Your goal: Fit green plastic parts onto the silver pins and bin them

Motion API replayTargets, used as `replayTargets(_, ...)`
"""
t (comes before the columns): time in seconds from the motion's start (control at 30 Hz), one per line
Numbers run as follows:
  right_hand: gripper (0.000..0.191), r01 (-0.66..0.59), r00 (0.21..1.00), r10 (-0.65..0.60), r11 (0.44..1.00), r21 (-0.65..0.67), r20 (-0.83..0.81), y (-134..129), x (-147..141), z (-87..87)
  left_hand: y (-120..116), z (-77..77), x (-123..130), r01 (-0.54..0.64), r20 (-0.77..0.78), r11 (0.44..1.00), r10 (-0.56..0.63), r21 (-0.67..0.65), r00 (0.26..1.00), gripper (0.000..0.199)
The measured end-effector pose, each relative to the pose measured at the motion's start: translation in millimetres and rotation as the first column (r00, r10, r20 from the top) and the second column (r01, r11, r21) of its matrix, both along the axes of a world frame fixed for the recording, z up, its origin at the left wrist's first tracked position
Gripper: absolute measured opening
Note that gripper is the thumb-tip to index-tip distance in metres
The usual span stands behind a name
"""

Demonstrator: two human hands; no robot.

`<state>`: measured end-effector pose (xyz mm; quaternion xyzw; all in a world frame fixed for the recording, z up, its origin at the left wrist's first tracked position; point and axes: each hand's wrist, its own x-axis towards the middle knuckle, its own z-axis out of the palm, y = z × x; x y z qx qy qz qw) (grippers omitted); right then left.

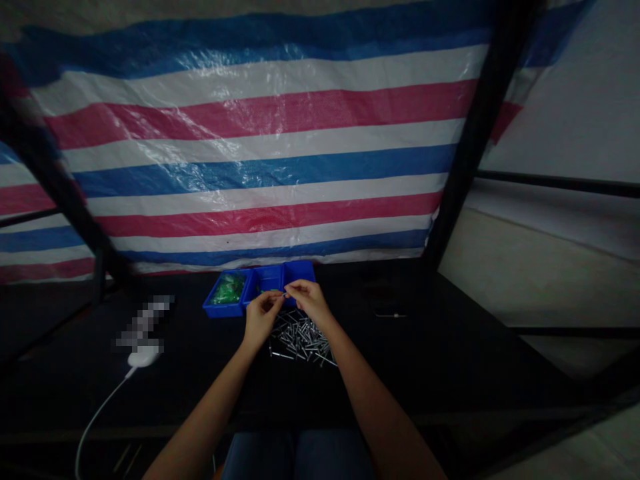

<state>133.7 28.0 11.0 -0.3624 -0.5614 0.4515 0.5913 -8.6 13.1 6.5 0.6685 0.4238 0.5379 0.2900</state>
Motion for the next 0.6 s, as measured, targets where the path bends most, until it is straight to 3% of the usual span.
replayTargets(0.27,0.034,-0.152,0.986,0.157,0.985,-0.079,0.056,-4,-4,-5.3,6,3.2,-8,0.065,0.202,0.996,-0.051,-0.061,0.978,0.026)
replayTargets(0.43,0.036,-0.092,0.995,0.096,0.992,-0.086,0.036,-4,-7,-7.6,2,8.0,-8,0.216,0.311,0.964,-0.16,-0.153,0.937,0.033)
replayTargets(0.6,0.035,-0.068,0.997,0.071,0.994,-0.088,0.026,-3,-7,-8.2,-1,12.2,-8,0.265,0.341,0.94,-0.182,-0.214,0.922,0.037)
